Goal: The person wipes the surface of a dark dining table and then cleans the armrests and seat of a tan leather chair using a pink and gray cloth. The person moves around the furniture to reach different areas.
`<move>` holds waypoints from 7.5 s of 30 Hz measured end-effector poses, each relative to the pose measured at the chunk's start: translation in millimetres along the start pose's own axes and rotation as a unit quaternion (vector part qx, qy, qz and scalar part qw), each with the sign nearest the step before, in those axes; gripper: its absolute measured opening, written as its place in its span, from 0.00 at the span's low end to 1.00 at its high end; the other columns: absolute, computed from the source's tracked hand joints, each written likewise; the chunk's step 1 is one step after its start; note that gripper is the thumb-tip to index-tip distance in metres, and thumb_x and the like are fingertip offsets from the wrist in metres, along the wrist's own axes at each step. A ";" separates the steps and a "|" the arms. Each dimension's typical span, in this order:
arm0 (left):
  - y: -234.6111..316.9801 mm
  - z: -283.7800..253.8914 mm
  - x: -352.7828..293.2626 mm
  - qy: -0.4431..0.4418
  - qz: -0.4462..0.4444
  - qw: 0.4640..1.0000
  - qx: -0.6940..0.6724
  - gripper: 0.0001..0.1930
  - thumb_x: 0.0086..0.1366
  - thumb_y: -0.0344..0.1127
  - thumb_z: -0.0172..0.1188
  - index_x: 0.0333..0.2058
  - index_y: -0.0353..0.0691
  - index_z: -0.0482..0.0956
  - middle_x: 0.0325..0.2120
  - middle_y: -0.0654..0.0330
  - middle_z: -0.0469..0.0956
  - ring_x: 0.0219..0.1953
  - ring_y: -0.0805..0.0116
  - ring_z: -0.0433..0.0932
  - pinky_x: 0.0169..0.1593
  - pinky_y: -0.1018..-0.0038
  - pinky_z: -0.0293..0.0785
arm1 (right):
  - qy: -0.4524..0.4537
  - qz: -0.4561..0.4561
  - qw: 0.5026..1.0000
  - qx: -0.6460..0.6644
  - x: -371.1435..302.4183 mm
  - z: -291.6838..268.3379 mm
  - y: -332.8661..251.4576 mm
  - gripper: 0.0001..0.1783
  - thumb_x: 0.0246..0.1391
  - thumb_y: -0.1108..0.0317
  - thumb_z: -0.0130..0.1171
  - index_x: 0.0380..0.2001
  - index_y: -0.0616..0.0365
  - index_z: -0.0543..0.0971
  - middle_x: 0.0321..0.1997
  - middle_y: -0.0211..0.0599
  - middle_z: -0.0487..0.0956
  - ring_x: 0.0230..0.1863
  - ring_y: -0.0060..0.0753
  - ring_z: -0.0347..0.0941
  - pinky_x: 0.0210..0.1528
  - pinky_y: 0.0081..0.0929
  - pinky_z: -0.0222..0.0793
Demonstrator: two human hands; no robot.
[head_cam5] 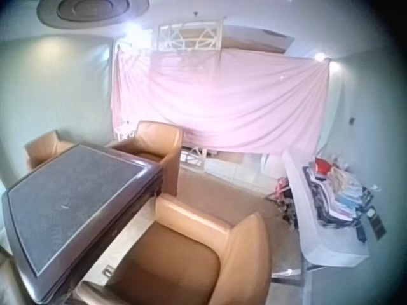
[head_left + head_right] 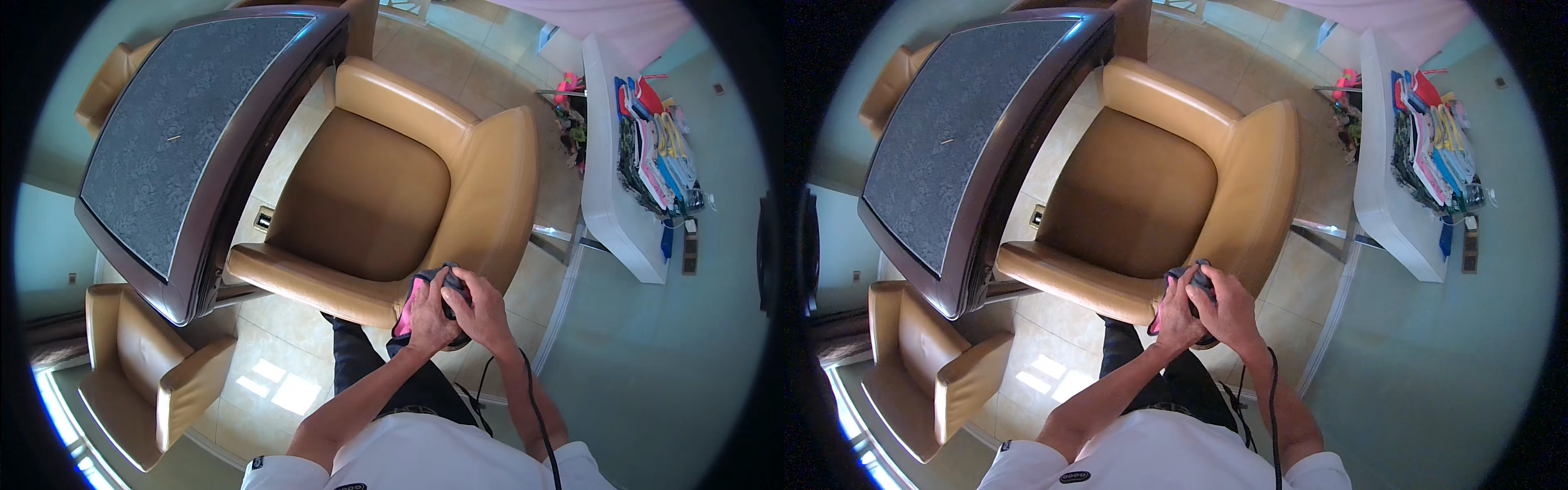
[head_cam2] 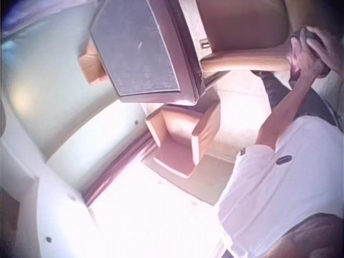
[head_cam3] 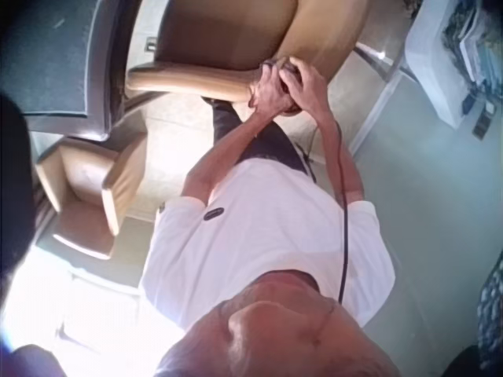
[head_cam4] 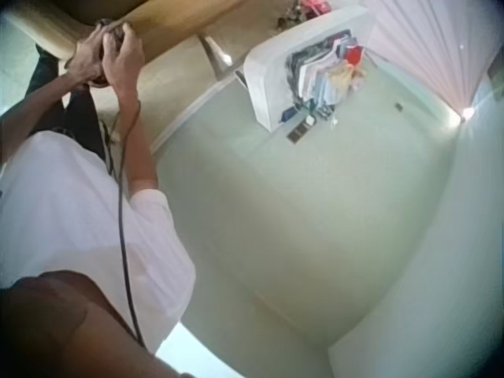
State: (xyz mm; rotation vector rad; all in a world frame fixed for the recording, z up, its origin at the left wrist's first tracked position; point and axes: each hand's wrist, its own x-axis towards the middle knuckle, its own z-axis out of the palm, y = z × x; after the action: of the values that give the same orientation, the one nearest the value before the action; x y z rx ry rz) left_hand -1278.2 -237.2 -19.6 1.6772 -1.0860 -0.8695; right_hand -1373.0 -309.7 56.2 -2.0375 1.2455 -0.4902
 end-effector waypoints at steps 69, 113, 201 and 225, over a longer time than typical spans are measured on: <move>-178.3 -31.9 86.0 -0.325 -0.106 0.907 0.245 0.36 0.58 0.45 0.71 0.63 0.45 0.67 0.48 0.43 0.76 0.52 0.41 0.79 0.53 0.51 0.78 | 0.067 -0.091 0.971 -0.211 29.9 25.8 -0.1 0.06 0.45 0.76 0.65 0.28 0.56 0.81 0.25 0.36 0.75 0.27 0.43 0.71 0.30 0.38 0.63; -216.7 -64.2 101.7 -0.502 -0.064 0.813 0.290 0.27 0.70 0.49 0.57 0.63 0.45 0.72 0.64 0.40 0.68 0.66 0.39 0.67 0.69 0.52 0.65 | 0.139 -0.038 0.965 -0.219 30.0 38.0 6.9 0.05 0.49 0.69 0.64 0.25 0.54 0.77 0.24 0.37 0.73 0.29 0.44 0.72 0.32 0.43 0.68; -235.0 -244.1 135.1 -0.447 -0.201 0.791 0.365 0.25 0.61 0.55 0.62 0.54 0.51 0.83 0.49 0.49 0.83 0.54 0.49 0.80 0.58 0.53 0.76 | 0.110 0.199 0.951 -0.207 6.8 287.9 9.1 0.08 0.64 0.61 0.55 0.37 0.50 0.80 0.37 0.35 0.82 0.41 0.45 0.75 0.47 0.46 0.63; -222.7 -254.9 132.8 -0.417 -0.176 0.810 0.373 0.24 0.61 0.57 0.61 0.50 0.50 0.85 0.49 0.46 0.80 0.55 0.44 0.78 0.59 0.53 0.74 | 0.067 0.182 0.952 -0.236 13.6 288.3 6.1 0.07 0.60 0.60 0.58 0.35 0.49 0.80 0.34 0.35 0.80 0.40 0.45 0.74 0.45 0.48 0.60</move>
State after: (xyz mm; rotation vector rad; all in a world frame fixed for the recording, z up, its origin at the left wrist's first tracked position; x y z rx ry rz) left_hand -941.9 -239.1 -157.8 2.2435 -1.9243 -1.6692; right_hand -1189.7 -219.8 -147.9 -2.0989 1.9219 -0.1634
